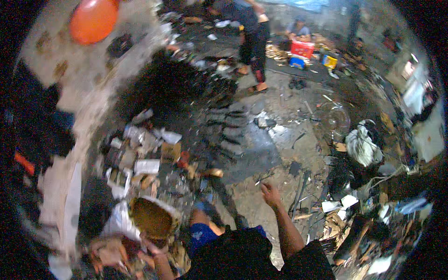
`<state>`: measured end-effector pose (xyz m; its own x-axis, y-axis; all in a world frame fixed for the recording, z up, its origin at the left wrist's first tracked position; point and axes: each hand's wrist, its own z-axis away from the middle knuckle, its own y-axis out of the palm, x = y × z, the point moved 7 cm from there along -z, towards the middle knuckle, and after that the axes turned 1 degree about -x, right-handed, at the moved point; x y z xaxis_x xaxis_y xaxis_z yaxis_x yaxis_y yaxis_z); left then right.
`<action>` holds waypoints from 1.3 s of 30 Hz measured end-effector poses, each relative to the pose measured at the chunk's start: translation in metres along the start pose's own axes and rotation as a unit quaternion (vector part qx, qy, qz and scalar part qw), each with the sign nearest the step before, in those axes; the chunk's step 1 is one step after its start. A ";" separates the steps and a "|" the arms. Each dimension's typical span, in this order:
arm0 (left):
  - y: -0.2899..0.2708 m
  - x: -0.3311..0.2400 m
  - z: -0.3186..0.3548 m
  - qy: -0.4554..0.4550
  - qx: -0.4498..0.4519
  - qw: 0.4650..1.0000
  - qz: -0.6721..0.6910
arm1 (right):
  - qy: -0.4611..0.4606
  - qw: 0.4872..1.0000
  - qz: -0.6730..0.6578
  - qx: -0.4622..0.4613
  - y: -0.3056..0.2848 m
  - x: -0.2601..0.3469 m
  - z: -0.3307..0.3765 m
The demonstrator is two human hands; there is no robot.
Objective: The person pours a yellow liquid from a large container into a small bowl, then uses a brush to apply the liquid to the soles of multiple black flip-flops. The person works one at a time, dipping the brush and coating each sole before placing it back on the floor.
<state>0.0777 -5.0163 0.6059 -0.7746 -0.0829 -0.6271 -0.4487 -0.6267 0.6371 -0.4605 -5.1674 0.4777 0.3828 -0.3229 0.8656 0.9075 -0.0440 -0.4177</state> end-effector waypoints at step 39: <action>0.746 0.074 -0.929 -0.532 0.483 0.609 -0.336 | 0.063 0.817 -0.496 -0.286 0.309 0.562 -0.660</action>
<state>0.0998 -6.2099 0.6190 0.1074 0.8117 -0.5741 -0.4786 0.5484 0.6857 -0.0788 -5.9869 0.6525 -0.5466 0.0471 0.8361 0.5168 -0.7666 0.3811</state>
